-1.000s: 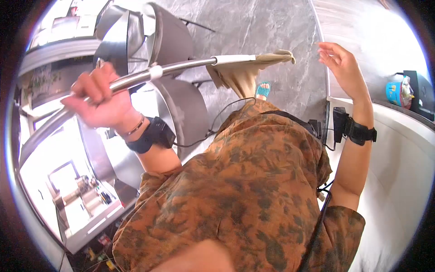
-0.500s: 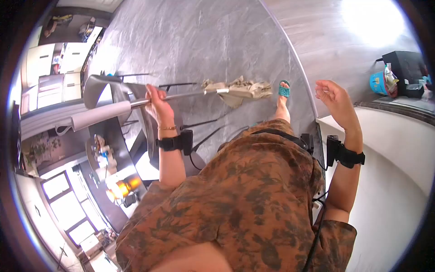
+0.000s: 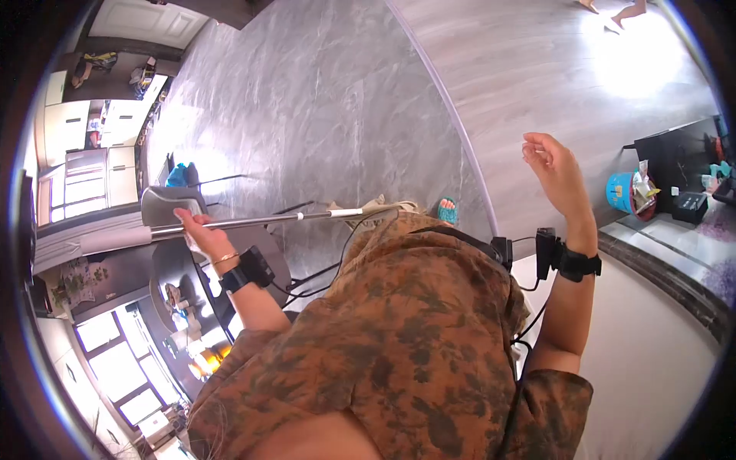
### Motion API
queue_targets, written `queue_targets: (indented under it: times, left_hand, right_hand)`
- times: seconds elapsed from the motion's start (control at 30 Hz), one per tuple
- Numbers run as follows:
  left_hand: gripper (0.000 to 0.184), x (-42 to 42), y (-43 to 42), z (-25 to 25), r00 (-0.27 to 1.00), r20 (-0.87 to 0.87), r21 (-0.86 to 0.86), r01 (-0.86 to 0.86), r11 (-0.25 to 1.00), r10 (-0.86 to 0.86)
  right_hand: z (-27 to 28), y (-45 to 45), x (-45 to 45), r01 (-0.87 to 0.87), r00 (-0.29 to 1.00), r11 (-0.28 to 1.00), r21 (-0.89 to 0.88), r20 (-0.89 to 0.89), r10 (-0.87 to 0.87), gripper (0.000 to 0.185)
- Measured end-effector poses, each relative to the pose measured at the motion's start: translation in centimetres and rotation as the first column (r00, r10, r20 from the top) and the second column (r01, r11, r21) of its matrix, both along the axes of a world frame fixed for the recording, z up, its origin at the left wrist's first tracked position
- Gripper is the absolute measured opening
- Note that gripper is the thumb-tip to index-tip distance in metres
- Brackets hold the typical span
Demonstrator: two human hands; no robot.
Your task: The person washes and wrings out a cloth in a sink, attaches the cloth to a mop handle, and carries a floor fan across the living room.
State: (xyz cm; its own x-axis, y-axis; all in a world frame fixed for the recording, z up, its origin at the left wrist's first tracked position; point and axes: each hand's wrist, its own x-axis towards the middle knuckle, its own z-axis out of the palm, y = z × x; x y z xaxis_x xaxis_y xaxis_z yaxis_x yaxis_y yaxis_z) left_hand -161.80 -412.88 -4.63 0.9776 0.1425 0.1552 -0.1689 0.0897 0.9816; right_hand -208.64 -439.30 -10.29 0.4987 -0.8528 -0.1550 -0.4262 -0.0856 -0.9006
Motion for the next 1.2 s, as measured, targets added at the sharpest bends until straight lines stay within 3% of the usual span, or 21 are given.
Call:
queue_targets:
  times: [0.1, 0.2, 0.37, 0.63, 0.83, 0.93, 1.03, 1.2]
  left_hand:
    - [0.031, 0.4, -4.9, 2.6, 0.999, -0.028, -0.073, 0.036, 0.997, -0.038]
    - [0.030, 1.5, -10.6, 3.8, 0.932, 0.082, -0.051, 0.357, 0.933, -0.353]
    - [0.036, 1.0, -23.6, 5.3, 0.966, 0.001, -0.154, 0.255, 0.955, -0.258]
    - [0.026, 5.2, -44.1, 5.7, 0.842, 0.059, -0.402, 0.512, 0.759, -0.536]
    - [0.024, 5.9, -59.4, 4.6, 0.656, 0.060, -0.379, 0.712, 0.591, -0.753]
    - [0.030, 4.4, -64.1, 5.6, 0.657, 0.103, -0.329, 0.731, 0.598, -0.747]
    - [0.028, 4.5, -67.2, 6.5, 0.745, 0.173, -0.377, 0.655, 0.655, -0.644]
    - [0.025, 3.4, -74.0, 8.2, 0.847, 0.180, -0.418, 0.527, 0.740, -0.501]
  right_hand:
    - [0.1, -2.8, -0.3, -0.018, 0.998, 0.998, 0.058, 0.064, 0.014, 0.029]
    - [-0.9, -5.5, -0.4, 0.031, 1.000, 0.989, 0.143, -0.003, -0.031, 0.027]
    - [-1.4, -11.2, -1.6, 0.091, 0.996, 0.990, 0.105, 0.014, -0.093, 0.026]
    - [0.2, -26.5, -1.5, 0.266, 0.964, 0.959, 0.098, 0.001, -0.267, 0.027]
    - [2.3, -33.7, -0.5, 0.363, 0.931, 0.925, 0.113, -0.078, -0.356, 0.029]
    - [2.3, -36.0, -1.8, 0.405, 0.910, 0.899, 0.167, -0.164, -0.380, 0.030]
    - [2.1, -39.2, -2.8, 0.466, 0.875, 0.862, 0.197, -0.244, -0.418, 0.033]
    - [1.2, -47.8, -3.4, 0.518, 0.849, 0.833, 0.193, -0.232, -0.474, 0.032]
